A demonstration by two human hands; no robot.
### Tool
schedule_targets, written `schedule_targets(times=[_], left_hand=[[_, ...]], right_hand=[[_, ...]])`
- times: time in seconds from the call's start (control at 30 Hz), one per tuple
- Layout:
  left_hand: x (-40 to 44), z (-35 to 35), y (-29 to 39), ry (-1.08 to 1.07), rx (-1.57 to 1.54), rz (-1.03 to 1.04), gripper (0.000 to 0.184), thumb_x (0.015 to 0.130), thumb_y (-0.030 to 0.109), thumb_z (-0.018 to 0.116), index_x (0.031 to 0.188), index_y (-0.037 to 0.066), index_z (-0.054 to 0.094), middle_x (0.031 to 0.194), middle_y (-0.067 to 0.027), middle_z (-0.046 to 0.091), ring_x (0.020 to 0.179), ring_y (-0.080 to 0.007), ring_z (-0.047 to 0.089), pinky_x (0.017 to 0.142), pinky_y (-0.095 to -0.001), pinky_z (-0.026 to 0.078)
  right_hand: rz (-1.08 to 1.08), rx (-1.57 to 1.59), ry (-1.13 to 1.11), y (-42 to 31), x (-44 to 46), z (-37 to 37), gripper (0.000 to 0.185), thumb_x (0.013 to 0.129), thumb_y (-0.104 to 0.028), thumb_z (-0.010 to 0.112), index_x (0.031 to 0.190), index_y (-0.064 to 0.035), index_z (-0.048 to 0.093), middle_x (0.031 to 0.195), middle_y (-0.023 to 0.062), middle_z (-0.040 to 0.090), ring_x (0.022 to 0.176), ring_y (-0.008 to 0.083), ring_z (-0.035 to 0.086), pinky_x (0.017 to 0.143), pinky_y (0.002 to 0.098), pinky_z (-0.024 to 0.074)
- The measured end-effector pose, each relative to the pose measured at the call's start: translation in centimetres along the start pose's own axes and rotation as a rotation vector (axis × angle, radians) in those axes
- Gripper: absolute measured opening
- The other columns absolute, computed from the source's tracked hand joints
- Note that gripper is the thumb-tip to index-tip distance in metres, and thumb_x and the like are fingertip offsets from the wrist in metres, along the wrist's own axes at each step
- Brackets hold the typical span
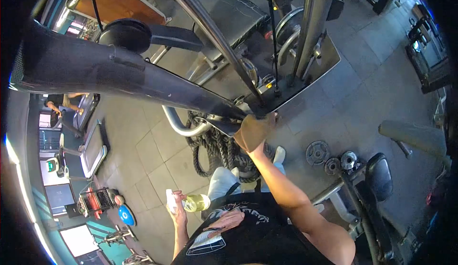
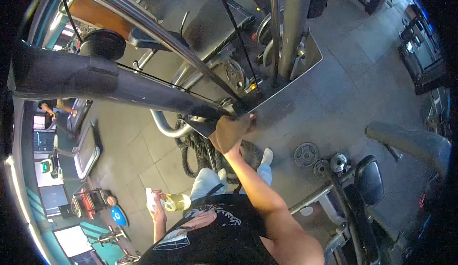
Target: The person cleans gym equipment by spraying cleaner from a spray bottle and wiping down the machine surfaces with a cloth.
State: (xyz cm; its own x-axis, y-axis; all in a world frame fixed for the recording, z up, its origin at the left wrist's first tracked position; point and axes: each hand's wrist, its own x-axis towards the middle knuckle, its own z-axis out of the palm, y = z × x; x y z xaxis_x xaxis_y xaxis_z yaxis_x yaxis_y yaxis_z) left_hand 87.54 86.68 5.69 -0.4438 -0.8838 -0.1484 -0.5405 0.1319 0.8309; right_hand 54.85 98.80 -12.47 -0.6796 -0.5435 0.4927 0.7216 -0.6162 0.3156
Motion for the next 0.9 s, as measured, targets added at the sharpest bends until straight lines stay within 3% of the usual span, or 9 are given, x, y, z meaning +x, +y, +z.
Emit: schedule_targets(times=[0.07, 0.13, 0.2, 0.3, 0.4, 0.47, 0.53, 0.63, 0.9], left_hand=[[1.1, -1.1, -0.8, -0.064, -0.011, 0.028, 0.035, 0.099, 0.034, 0.056, 0.105, -0.001, 0.061, 0.084, -0.0079, 0.065, 0.081, -0.0156, 0.063, 0.077, -0.0315, 0.049], [1.6, -1.8, -0.7, -0.121, 0.017, 0.042, 0.036, 0.1, 0.034, 0.055, 0.106, -0.001, 0.061, 0.085, -0.0081, 0.065, 0.081, -0.0161, 0.063, 0.076, -0.0316, 0.048], [2.6, -2.4, -0.3, -0.147, 0.083, 0.104, 0.038, 0.1, 0.037, 0.053, 0.106, 0.001, 0.062, 0.086, -0.0088, 0.066, 0.082, -0.0172, 0.064, 0.078, -0.0329, 0.048], [5.2, -4.2, -2.0, -0.217, 0.07, 0.124, 0.037, 0.1, 0.037, 0.053, 0.106, 0.001, 0.062, 0.088, -0.0094, 0.066, 0.083, -0.0176, 0.065, 0.078, -0.0338, 0.048], [9.7, -5.5, -3.6, -0.309, 0.078, 0.174, 0.035, 0.099, 0.035, 0.053, 0.105, 0.001, 0.062, 0.09, -0.0099, 0.067, 0.082, -0.0177, 0.065, 0.077, -0.0341, 0.048], [13.8, -6.3, -6.1, -0.41, 0.024, 0.227, 0.033, 0.099, 0.033, 0.054, 0.105, 0.001, 0.062, 0.092, -0.0105, 0.067, 0.082, -0.0179, 0.065, 0.075, -0.0341, 0.049], [17.8, -7.1, -6.6, -0.527, 0.048, 0.286, 0.031, 0.098, 0.03, 0.055, 0.104, 0.0, 0.062, 0.093, -0.011, 0.066, 0.081, -0.0185, 0.066, 0.074, -0.0341, 0.05], [21.6, -7.8, -7.0, -0.649, 0.1, 0.336, 0.028, 0.097, 0.027, 0.056, 0.103, 0.0, 0.061, 0.095, -0.0116, 0.066, 0.08, -0.0195, 0.067, 0.072, -0.0343, 0.051], [21.2, -9.8, -7.8, -0.512, 0.206, 0.299, 0.03, 0.098, 0.028, 0.057, 0.104, 0.0, 0.062, 0.096, -0.0105, 0.066, 0.08, -0.0204, 0.068, 0.073, -0.0354, 0.052]], right_hand=[[-0.119, -0.009, 0.123, -2.2, 0.3, -0.8, 0.067, 0.084, -0.078, 0.048, 0.094, -0.0121, 0.059, 0.092, 0.0041, 0.059, 0.094, 0.0242, 0.055, 0.094, 0.0376, 0.0424], [-0.439, -0.462, 0.758, -7.0, 1.6, 1.0, 0.064, 0.085, -0.07, 0.056, 0.105, -0.0092, 0.057, 0.101, 0.0072, 0.059, 0.099, 0.0279, 0.055, 0.097, 0.0402, 0.0418], [-0.63, -2.058, 1.022, -11.7, 2.5, 0.8, 0.068, 0.084, -0.043, 0.073, 0.132, -0.0044, 0.045, 0.121, 0.012, 0.053, 0.112, 0.0271, 0.051, 0.1, 0.0396, 0.0412], [-0.638, -1.68, 1.153, -15.0, 1.5, -1.5, 0.076, 0.079, -0.023, 0.08, 0.139, 0.0007, 0.039, 0.133, 0.0171, 0.052, 0.123, 0.027, 0.049, 0.105, 0.036, 0.0382], [-0.778, -1.869, 1.327, -7.1, 3.9, 1.6, 0.053, 0.084, -0.002, 0.069, 0.132, -0.001, 0.048, 0.12, 0.0106, 0.061, 0.11, 0.0242, 0.06, 0.095, 0.0361, 0.0481], [-0.807, -1.895, 1.381, -1.8, 3.7, 1.1, 0.079, 0.079, 0.001, 0.067, 0.149, -0.0037, 0.029, 0.14, 0.0131, 0.05, 0.129, 0.026, 0.048, 0.108, 0.0357, 0.0369], [-0.693, -2.118, 1.459, -0.4, 2.9, 0.3, 0.09, 0.082, -0.015, 0.068, 0.153, -0.0034, 0.015, 0.138, 0.0261, 0.051, 0.13, 0.0358, 0.049, 0.107, 0.0389, 0.0388], [-0.561, -2.15, 1.707, -1.3, 3.8, 1.4, 0.091, 0.079, -0.013, 0.066, 0.153, -0.0042, 0.016, 0.119, 0.028, 0.063, 0.114, 0.0461, 0.058, 0.099, 0.046, 0.0461], [-0.305, -2.155, 2.044, -1.2, 6.6, 3.9, 0.084, 0.079, -0.019, 0.07, 0.147, 0.0016, 0.027, 0.116, 0.0284, 0.064, 0.11, 0.0413, 0.062, 0.096, 0.0475, 0.0491]])
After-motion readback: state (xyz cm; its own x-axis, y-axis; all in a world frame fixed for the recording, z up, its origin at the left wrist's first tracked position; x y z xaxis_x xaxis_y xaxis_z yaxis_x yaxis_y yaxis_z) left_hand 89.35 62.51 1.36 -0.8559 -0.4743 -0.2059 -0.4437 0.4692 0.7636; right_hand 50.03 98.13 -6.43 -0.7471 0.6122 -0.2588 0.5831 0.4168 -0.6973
